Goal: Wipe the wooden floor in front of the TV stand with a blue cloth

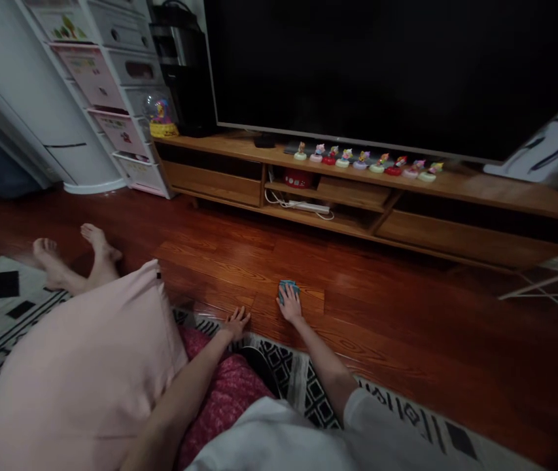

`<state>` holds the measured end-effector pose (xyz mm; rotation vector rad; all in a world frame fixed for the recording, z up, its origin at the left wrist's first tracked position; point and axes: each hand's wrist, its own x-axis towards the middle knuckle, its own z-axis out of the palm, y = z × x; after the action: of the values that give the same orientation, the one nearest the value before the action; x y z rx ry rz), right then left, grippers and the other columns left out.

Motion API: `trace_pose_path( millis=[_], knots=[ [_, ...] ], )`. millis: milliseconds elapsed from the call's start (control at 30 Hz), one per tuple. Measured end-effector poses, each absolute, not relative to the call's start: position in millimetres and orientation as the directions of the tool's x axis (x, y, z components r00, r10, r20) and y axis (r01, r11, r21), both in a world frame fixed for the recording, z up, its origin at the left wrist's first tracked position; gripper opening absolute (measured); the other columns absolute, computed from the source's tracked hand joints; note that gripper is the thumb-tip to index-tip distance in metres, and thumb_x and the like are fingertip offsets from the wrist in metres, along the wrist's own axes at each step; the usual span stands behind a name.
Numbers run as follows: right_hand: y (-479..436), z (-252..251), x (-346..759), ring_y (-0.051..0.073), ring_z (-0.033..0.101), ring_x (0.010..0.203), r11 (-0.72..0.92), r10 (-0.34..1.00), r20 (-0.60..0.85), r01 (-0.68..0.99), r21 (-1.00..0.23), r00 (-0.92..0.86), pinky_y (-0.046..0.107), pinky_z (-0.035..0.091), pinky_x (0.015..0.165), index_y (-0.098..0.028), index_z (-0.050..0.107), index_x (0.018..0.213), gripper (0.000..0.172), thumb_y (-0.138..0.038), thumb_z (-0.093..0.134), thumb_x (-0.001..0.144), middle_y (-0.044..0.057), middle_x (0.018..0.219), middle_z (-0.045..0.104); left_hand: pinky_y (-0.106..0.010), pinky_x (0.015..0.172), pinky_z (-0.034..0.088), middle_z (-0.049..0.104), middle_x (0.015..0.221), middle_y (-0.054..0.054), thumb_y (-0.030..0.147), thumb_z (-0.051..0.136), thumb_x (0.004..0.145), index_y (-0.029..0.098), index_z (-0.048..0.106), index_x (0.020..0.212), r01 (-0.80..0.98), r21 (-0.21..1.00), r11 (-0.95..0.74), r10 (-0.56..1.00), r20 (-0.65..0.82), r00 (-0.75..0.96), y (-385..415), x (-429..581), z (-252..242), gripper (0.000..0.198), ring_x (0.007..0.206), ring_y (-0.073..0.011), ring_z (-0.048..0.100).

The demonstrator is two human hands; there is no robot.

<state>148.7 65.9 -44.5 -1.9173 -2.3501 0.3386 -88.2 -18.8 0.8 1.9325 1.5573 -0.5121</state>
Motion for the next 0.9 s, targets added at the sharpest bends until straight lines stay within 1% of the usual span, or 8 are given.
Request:
trace_pose_path(
  millis=[67,133,233,367,500,700,833,900],
  knots=[
    [84.9,-37.2,141.5,0.021,0.017,0.152,0.104,0.984,-0.119,0.971,-0.215,-0.132,0.044,0.017,0.120,-0.026,0.029,0.156,0.056,-0.041,0.030,0.102,0.006,0.166,0.021,-0.058,0.117,0.018,-0.009,0.165,-0.012,0.041,0.051,0.090,0.022,0.016,0.160,0.969,0.210,-0.131,0.740,-0.630,0.237,-18.8,-88.4,0.9,0.081,0.151,-0.0345,-0.003],
    [84.5,-37.8,137.1,0.021,0.016,0.152,0.086,0.986,-0.124,0.975,-0.204,-0.113,0.044,0.017,0.121,-0.026,0.027,0.157,0.057,-0.039,0.030,0.102,0.006,0.166,0.019,-0.058,0.118,0.018,-0.008,0.166,-0.012,0.042,0.051,0.091,0.023,0.016,0.160,0.969,0.215,-0.125,0.744,-0.625,0.235,-18.7,-88.9,-0.8,0.080,0.151,-0.0339,-0.003],
    [49.9,-52.6,140.3,0.020,0.013,0.153,0.199,0.976,-0.051,0.961,-0.194,-0.213,0.044,0.015,0.121,-0.027,0.025,0.157,0.057,-0.038,0.031,0.102,0.005,0.167,0.018,-0.058,0.118,0.017,-0.008,0.166,-0.011,0.045,0.051,0.092,0.024,0.016,0.160,0.965,0.232,-0.120,0.748,-0.618,0.242,-18.6,-89.5,-4.9,0.080,0.151,-0.0339,-0.004],
    [-25.8,-77.3,159.5,0.021,0.011,0.153,0.374,0.926,0.035,0.903,-0.211,-0.375,0.046,0.016,0.121,-0.031,0.023,0.158,0.058,-0.042,0.031,0.102,0.002,0.167,0.018,-0.060,0.117,0.015,-0.008,0.166,-0.011,0.050,0.054,0.090,0.024,0.017,0.160,0.960,0.261,-0.096,0.743,-0.623,0.244,-18.4,-88.6,-9.8,0.083,0.151,-0.0356,-0.004],
    [-64.8,-80.5,171.4,0.021,0.014,0.153,0.412,0.908,0.028,0.879,-0.240,-0.418,0.047,0.017,0.121,-0.032,0.024,0.157,0.057,-0.044,0.029,0.102,0.002,0.166,0.020,-0.061,0.117,0.013,-0.008,0.166,-0.011,0.054,0.057,0.087,0.025,0.017,0.160,0.961,0.265,-0.074,0.741,-0.631,0.230,-18.1,-86.5,-11.3,0.088,0.151,-0.0372,-0.005],
    [1.4,-55.3,143.0,0.020,0.017,0.152,0.321,0.940,-0.034,0.914,-0.249,-0.339,0.046,0.018,0.121,-0.030,0.030,0.156,0.055,-0.042,0.031,0.102,0.003,0.165,0.023,-0.062,0.117,0.015,-0.008,0.166,-0.011,0.056,0.054,0.087,0.026,0.016,0.160,0.964,0.249,-0.090,0.741,-0.631,0.232,-17.8,-86.6,-7.6,0.087,0.151,-0.0373,-0.003],
    [44.7,-45.3,117.1,0.022,0.016,0.152,0.224,0.966,-0.072,0.945,-0.240,-0.247,0.047,0.017,0.120,-0.027,0.028,0.157,0.057,-0.042,0.029,0.102,0.006,0.166,0.020,-0.063,0.116,0.015,-0.004,0.166,-0.011,0.054,0.054,0.087,0.026,0.018,0.160,0.968,0.235,-0.094,0.753,-0.619,0.223,-18.0,-87.1,-5.3,0.086,0.151,-0.0370,-0.001],
    [45.1,-48.3,113.4,0.022,0.015,0.152,0.235,0.965,-0.061,0.944,-0.233,-0.255,0.048,0.017,0.120,-0.027,0.026,0.157,0.057,-0.041,0.028,0.102,0.006,0.166,0.020,-0.062,0.116,0.016,-0.003,0.166,-0.011,0.052,0.053,0.088,0.026,0.018,0.160,0.967,0.239,-0.092,0.756,-0.615,0.224,-18.2,-87.0,-4.4,0.084,0.151,-0.0364,0.000]
  ],
)
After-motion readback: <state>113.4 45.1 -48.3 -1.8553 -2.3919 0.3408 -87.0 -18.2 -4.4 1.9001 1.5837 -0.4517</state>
